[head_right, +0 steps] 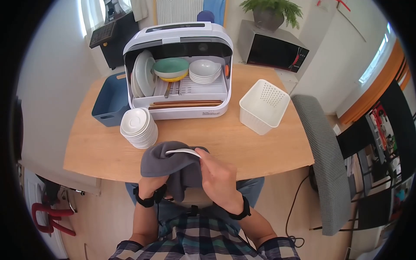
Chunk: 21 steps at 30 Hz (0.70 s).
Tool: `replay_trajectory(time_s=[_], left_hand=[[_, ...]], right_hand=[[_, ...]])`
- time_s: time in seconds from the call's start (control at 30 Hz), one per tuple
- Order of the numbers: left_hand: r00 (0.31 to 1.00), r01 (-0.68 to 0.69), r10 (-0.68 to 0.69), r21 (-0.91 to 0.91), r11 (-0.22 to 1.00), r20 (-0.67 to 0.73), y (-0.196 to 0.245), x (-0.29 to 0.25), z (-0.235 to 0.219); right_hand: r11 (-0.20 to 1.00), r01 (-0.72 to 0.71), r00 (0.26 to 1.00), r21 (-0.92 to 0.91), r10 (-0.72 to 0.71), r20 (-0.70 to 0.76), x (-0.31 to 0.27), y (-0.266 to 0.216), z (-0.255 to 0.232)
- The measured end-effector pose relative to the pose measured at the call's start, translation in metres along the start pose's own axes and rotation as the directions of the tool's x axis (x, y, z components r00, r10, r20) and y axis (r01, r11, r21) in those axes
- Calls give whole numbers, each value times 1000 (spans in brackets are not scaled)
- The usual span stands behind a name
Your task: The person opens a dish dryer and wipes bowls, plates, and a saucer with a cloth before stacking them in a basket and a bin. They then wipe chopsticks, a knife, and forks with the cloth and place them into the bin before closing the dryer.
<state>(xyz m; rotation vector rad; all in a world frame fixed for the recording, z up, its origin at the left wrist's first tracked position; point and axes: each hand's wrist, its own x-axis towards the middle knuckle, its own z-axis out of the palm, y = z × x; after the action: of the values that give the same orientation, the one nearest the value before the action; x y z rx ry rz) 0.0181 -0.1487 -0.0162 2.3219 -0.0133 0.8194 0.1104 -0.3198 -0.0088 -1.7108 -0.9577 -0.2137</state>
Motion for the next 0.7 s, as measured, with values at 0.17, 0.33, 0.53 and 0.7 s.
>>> replay_trajectory(time_s=[0.17,0.33,0.53,0.7], left_hand=[[903,333,-396,-310,891,-167,4,-8,27],[982,94,-94,10,996,163,2,3,-11],[999,-16,13,75,997,38,4,5,3],[963,262,-258,-49,964,72,13,3,8]], right_hand=[[980,-188,978,60,193,-81,-3,0,3],[972,-85,942,-221,151,300,7,-5,-15],[974,67,951,-215,3,310,5,11,-9],[980,-197,940,14,185,288,0,8,-12]])
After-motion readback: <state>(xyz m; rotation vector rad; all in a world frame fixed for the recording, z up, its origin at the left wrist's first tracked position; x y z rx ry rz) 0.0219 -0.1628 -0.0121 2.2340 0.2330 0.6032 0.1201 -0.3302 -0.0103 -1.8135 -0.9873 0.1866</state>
